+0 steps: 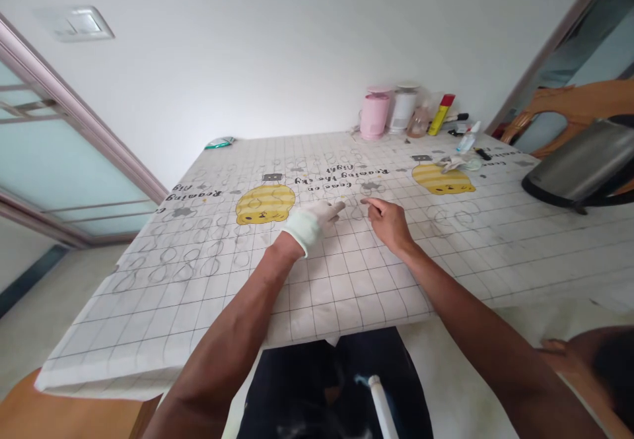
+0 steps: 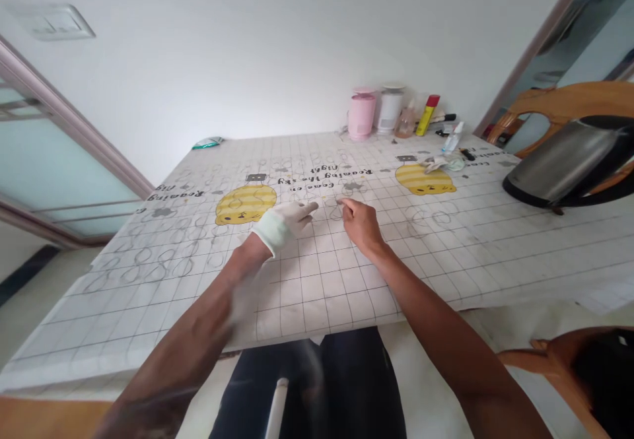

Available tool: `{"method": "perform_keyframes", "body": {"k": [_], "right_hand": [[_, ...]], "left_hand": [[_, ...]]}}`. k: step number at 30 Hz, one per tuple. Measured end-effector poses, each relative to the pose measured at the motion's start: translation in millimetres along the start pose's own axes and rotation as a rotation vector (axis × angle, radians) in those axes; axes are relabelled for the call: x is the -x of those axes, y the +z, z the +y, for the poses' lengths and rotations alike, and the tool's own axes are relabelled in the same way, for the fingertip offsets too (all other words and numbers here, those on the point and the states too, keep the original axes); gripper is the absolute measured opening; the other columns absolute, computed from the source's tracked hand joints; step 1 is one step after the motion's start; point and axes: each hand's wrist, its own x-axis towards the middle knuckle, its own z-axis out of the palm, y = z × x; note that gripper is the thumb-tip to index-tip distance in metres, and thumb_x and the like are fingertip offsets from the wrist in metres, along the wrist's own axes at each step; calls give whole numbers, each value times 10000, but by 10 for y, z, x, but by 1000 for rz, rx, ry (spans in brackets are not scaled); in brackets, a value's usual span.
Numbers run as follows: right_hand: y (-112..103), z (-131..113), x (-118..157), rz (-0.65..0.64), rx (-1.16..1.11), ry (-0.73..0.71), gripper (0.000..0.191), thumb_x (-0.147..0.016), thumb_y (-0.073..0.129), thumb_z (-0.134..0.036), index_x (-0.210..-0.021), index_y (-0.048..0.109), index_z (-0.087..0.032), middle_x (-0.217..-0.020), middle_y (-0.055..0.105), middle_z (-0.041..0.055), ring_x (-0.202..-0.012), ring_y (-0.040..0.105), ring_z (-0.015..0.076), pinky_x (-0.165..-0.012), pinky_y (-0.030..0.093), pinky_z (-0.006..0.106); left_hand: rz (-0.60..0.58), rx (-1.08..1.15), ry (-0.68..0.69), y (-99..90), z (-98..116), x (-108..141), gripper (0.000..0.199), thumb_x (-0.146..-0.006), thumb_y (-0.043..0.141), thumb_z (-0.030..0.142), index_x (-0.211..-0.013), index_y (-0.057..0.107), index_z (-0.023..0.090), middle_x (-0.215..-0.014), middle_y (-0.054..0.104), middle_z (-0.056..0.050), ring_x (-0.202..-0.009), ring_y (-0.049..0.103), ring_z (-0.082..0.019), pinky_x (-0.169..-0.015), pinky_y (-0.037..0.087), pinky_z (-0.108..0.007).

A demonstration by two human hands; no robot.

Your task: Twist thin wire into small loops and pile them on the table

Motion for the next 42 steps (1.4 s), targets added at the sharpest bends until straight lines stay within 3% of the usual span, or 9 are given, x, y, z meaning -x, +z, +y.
{"method": "perform_keyframes", "body": {"k": [10, 17, 20, 26, 30, 32, 36, 39, 42], "right_hand": [[25, 6, 62, -88, -58, 44, 376, -952, 501, -305, -1093, 828, -183, -668, 676, 24, -617, 618, 178, -611, 462, 290], [97, -66, 152, -154, 39, -137, 369, -962, 477, -197, -1102, 816, -161, -921, 794, 85, -833, 727, 221, -779, 533, 327], [123, -65, 153, -156, 51, -136, 357, -959, 489, -202, -1088, 820, -167, -977, 804, 96, -876, 738, 232, -819, 543, 341], [110, -73, 119, -117, -31, 26, 370, -933, 482, -222, -1051, 828, -161, -712, 721, 50, -667, 661, 193, -666, 502, 305], [82, -65, 90, -56, -79, 74, 371, -928, 492, -267, -1040, 832, -172, -648, 672, 28, -600, 605, 172, -588, 452, 280], [73, -50, 75, -8, -116, 97, 370, -932, 502, -299, -1050, 828, -171, -650, 669, 26, -574, 587, 166, -565, 440, 277], [79, -32, 64, 76, -188, 142, 373, -942, 518, -358, -1066, 813, -164, -658, 683, 32, -555, 584, 166, -572, 454, 283], [109, -66, 91, 98, -201, 144, 384, -950, 517, -375, -1081, 803, -155, -664, 693, 35, -550, 590, 167, -592, 470, 289], [150, -133, 136, 81, -161, 110, 397, -967, 514, -388, -1099, 805, -152, -667, 703, 38, -570, 607, 170, -630, 486, 291]], "left_hand": [[53, 27, 54, 225, -56, -4, 325, -1055, 450, 313, -1102, 760, 227, -999, 741, -63, -906, 654, -199, -723, 420, -292], [66, 89, -257, 197, 313, 110, 312, -1018, 483, 337, -937, 757, 209, -848, 742, -76, -775, 654, -224, -684, 407, -325], [81, 76, -288, 251, 358, 91, 320, -1030, 465, 346, -965, 748, 210, -885, 752, -91, -783, 669, -235, -673, 402, -330], [82, 94, -272, 277, 339, 60, 312, -1047, 477, 377, -1017, 762, 252, -966, 777, -67, -885, 697, -233, -704, 423, -317], [196, 136, -262, 170, 404, 155, 354, -1027, 550, 398, -1334, 691, 293, -1014, 786, -62, -933, 705, -237, -760, 446, -316], [282, 150, -280, 103, 458, 212, 345, -1045, 506, 433, -1242, 744, 279, -1000, 784, -70, -933, 701, -235, -771, 449, -318], [217, 373, -373, 36, 556, 219, 434, -1031, 485, 530, -933, 796, 244, -885, 764, -63, -864, 690, -225, -721, 450, -304], [95, 595, -391, 59, 614, 130, 404, -1004, 519, 531, -924, 785, 237, -784, 737, -29, -740, 678, -191, -657, 455, -279], [109, 825, -402, 103, 654, 44, 369, -1004, 509, 475, -927, 755, 211, -837, 752, -18, -636, 660, -144, -624, 474, -258]]}}
